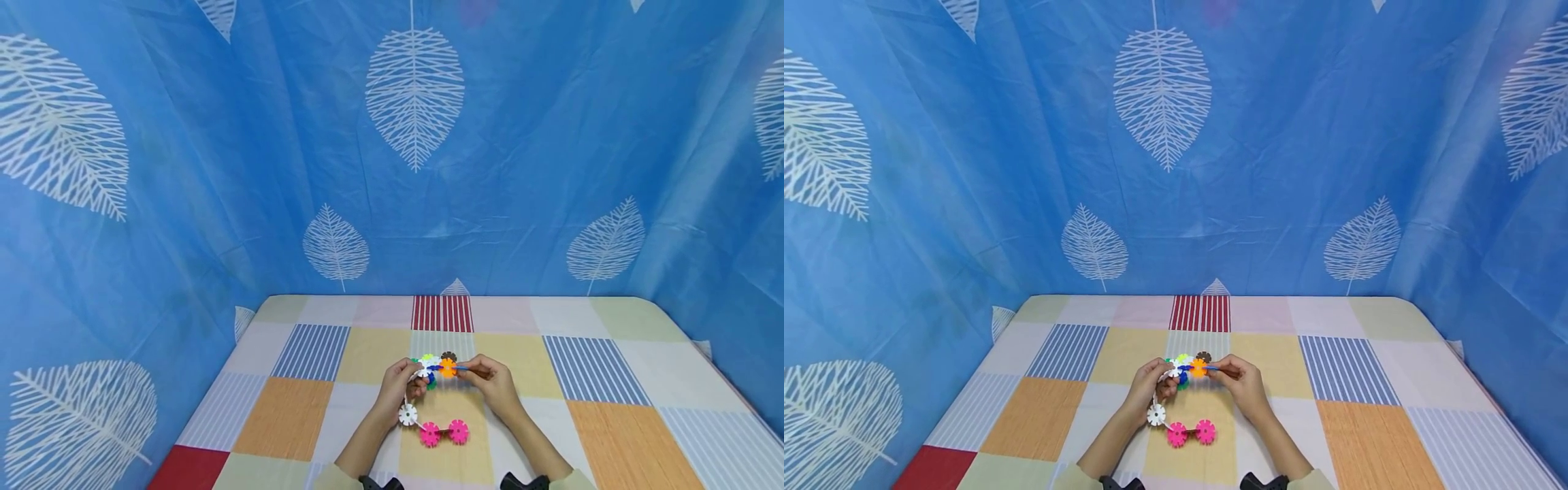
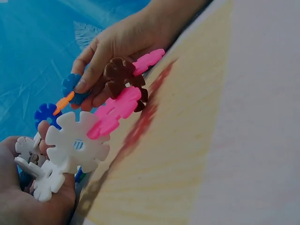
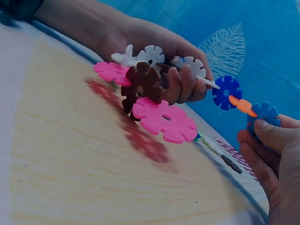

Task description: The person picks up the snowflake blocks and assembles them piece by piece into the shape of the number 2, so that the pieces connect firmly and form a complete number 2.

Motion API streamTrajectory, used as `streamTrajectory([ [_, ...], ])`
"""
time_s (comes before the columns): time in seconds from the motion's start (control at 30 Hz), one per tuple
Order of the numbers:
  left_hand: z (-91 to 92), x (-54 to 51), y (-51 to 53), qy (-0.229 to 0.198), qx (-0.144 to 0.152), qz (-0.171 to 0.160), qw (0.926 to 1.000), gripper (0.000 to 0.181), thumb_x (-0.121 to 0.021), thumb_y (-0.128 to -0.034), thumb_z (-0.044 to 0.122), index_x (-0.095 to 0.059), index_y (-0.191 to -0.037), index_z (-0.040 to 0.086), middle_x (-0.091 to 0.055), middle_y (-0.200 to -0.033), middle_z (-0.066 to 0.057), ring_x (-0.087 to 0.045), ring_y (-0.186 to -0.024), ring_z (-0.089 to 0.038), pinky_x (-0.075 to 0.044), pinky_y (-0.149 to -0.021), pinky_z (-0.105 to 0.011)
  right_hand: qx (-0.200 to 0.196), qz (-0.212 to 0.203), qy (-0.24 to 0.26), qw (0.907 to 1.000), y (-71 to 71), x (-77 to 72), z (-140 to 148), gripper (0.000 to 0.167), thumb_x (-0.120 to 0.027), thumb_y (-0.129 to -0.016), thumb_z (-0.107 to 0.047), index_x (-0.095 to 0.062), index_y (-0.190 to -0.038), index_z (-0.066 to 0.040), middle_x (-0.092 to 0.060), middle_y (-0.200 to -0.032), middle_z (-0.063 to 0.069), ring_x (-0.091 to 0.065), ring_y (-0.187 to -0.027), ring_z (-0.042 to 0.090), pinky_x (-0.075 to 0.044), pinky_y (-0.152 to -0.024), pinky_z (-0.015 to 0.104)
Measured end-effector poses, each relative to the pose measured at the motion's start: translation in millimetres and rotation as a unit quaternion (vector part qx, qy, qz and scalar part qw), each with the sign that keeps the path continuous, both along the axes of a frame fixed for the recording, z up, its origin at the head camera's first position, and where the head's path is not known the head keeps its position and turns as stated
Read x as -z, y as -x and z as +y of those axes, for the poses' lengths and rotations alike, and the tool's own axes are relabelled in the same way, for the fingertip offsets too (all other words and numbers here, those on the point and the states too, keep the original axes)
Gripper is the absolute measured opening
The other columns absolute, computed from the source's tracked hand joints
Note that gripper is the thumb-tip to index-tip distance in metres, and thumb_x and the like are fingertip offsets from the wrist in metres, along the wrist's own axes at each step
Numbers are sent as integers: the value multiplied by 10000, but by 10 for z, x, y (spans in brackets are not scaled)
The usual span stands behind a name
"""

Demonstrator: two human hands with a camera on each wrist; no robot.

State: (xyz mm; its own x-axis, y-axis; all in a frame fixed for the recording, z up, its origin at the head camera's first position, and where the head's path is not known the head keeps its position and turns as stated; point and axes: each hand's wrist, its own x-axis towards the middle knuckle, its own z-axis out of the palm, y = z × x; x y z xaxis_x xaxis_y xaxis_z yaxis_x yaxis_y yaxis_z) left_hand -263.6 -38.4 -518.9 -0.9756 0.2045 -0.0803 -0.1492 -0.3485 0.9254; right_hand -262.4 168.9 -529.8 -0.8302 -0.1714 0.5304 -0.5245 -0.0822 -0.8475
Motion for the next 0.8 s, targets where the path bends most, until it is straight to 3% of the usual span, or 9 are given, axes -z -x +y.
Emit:
streamTrajectory([
  [0.2,-35,-28,15,-160,290,-182,9993,270,-431,-956,279,-458,-758,97,-598,-621,-41,-580,-504,-95,-472,-461,-165,-315,161,271,9990,19,29,3,88,-574,-827,138,-554,-899,182,-635,-938,269,-673,-820,189,-540,-711,347],
  [0.33,-80,-52,28,67,559,-202,9982,357,-372,-963,386,-440,-775,90,-642,-665,-88,-620,-532,-134,-506,-475,-197,-453,234,271,9983,22,22,-3,79,-568,-823,149,-569,-902,156,-625,-934,287,-669,-836,194,-538,-733,331],
  [0.43,-122,-63,38,350,805,-173,9960,363,-374,-967,380,-482,-896,41,-666,-719,-125,-637,-551,-150,-525,-498,-218,-546,240,192,9980,25,17,-27,97,-566,-824,148,-589,-915,124,-635,-931,269,-667,-838,211,-538,-749,315],
  [0.6,-206,-74,52,704,1437,-127,9870,517,-410,-951,410,-530,-1171,-42,-679,-879,-178,-652,-609,-139,-536,-545,-218,-772,223,40,9968,20,-11,-98,112,-560,-837,134,-597,-942,119,-668,-944,187,-662,-848,216,-539,-761,307],
  [0.8,-308,-85,71,842,2123,-374,9728,558,-441,-936,437,-499,-1188,-58,-677,-816,-144,-647,-625,-143,-535,-558,-207,-849,287,-365,9953,9,-16,-184,145,-550,-805,194,-601,-921,123,-654,-928,227,-659,-853,201,-537,-762,325],
])
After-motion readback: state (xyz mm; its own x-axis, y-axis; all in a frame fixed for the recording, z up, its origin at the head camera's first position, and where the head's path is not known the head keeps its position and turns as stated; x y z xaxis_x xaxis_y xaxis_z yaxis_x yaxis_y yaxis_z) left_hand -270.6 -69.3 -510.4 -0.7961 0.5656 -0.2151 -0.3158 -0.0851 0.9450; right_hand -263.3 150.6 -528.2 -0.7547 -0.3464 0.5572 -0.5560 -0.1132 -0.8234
